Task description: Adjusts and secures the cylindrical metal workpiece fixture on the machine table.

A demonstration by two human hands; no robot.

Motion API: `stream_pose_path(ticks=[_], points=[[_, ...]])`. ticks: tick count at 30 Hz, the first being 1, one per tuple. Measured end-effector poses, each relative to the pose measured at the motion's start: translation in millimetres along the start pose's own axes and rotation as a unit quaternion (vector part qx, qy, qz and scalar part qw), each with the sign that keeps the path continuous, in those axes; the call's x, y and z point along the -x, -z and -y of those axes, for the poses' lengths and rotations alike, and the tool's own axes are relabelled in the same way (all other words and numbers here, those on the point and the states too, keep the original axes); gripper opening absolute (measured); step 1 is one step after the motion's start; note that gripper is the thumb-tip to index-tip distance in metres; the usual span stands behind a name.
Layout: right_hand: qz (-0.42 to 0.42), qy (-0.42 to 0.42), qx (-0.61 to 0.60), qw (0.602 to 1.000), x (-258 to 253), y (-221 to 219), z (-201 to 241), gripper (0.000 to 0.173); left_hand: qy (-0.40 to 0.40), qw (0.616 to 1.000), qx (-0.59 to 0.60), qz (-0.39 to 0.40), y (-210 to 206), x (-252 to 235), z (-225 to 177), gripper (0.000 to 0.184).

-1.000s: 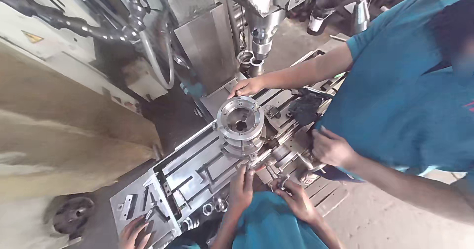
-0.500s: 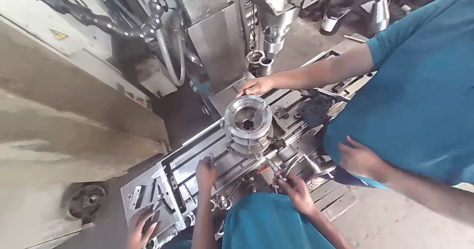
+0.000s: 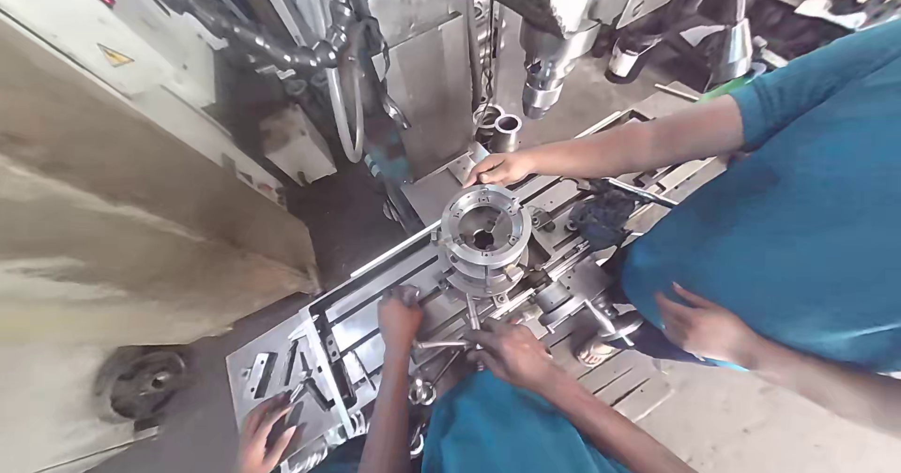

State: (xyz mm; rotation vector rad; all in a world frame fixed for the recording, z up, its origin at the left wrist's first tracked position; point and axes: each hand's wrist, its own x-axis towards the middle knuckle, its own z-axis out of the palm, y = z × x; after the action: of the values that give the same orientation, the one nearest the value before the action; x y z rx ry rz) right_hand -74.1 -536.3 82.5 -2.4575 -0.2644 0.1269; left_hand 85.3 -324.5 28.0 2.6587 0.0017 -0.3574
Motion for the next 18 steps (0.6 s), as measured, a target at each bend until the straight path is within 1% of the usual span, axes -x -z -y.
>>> stream_pose_path(ticks=[1,2,3,4,5,6,7,8,9,10,11,13,16,18], points=[[0.023,-0.031,0.028,0.999,-10.6,1.1,7.8,0.031,-0.022,0.998,0.055,-0.031,1.3,8.3,2.8,0.034],[0.042,-0.063,0.048,0.996,-20.1,3.0,14.7,0.033,-0.046,0.989,0.132,-0.042,0.6,19.7,4.0,0.029],[0.066,-0.097,0.062,0.991,-28.7,6.6,21.9,0.036,-0.066,0.967,0.245,-0.017,-1.9,33.3,4.3,0.028],[0.09,-0.131,0.075,0.984,-36.4,9.7,29.5,0.038,-0.08,0.924,0.373,0.037,-7.9,46.7,5.4,0.03],[0.106,-0.159,0.089,0.978,-42.5,10.7,37.9,0.039,-0.084,0.861,0.491,0.106,-14.2,60.8,5.8,0.036],[0.129,-0.189,0.1,0.968,-48.9,13.1,48.6,0.042,-0.082,0.791,0.584,0.164,-20.3,73.8,3.1,0.042],[0.144,-0.211,0.114,0.96,-54.5,14.2,58.1,0.045,-0.072,0.728,0.651,0.204,-25.2,85.2,-2.9,0.05],[0.151,-0.227,0.125,0.954,-58.3,13.9,66.0,0.047,-0.055,0.677,0.699,0.223,-27.9,94.6,-11.1,0.057],[0.153,-0.236,0.133,0.95,-60.2,12.3,71.9,0.048,-0.044,0.651,0.724,0.226,-28.4,101.0,-19.1,0.06],[0.148,-0.239,0.141,0.949,-61.4,10.7,75.6,0.05,-0.035,0.652,0.729,0.206,-27.8,103.0,-27.5,0.052],[0.134,-0.234,0.151,0.951,-61.5,8.2,77.0,0.05,-0.023,0.668,0.722,0.179,-26.8,101.9,-35.0,0.045],[0.09,-0.216,0.174,0.956,-59.7,3.7,77.3,0.044,-0.005,0.691,0.71,0.136,-26.2,96.4,-43.3,0.04],[0.024,-0.188,0.206,0.96,-60.7,-1.7,75.5,0.038,-0.008,0.693,0.711,0.116,-25.3,88.9,-45.4,0.037],[0.029,-0.192,0.206,0.959,-64.9,-1.9,77.7,0.037,-0.015,0.686,0.717,0.118,-26.1,84.1,-43.8,0.037]])
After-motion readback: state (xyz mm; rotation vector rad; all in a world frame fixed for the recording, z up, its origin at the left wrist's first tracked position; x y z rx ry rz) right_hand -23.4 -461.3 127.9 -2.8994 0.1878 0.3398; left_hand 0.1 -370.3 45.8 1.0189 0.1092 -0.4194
